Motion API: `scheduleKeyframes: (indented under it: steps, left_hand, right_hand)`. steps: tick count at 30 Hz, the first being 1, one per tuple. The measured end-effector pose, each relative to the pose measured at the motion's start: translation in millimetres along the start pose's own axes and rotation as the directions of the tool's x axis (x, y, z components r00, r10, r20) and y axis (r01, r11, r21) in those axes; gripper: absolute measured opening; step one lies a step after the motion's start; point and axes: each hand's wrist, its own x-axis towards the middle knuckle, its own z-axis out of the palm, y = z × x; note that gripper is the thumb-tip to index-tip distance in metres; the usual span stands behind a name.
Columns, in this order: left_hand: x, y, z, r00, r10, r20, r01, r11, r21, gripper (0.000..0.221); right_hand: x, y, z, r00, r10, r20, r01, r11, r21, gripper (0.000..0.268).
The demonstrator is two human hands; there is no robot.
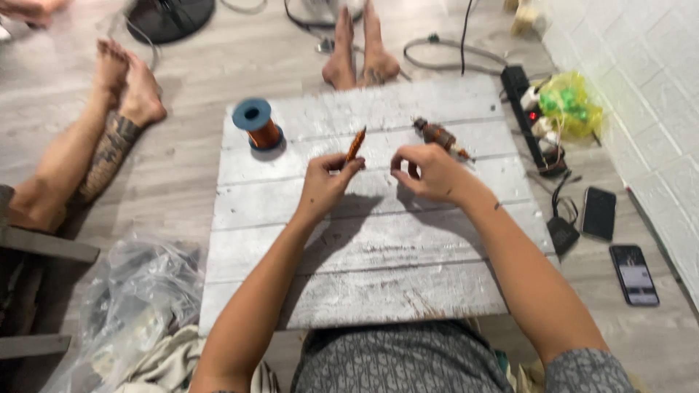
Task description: The person winds copper wire around a component by hand, turning the component to layer the wire evenly and pulling the wire tight from a spool.
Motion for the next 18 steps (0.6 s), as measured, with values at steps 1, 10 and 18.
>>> scheduleKeyframes:
  steps: [1,10,18]
  left_hand:
    - [1,2,-1,1.000,0.020,-0.004,-0.020,1.000,0.002,0.021]
    - [1,3,-4,0.997,-0.059,-0.045,0.059,0.998,0.006,0.022]
    - [7,-6,-12,0.984,-0.148,-0.104,0.145,0.989,-0.036,0.021]
  right_hand:
    - [-2,8,6,1.000,-0.014,-0.009,0.014,1.000,-0.012,0.009]
    - [-8,36,44,0.996,0.088,0.003,-0.086,0.977,-0.194,0.021]
    - [-4,-3,23,0.969,0.152,0.194,-0.102,0.964,-0.244,0.015]
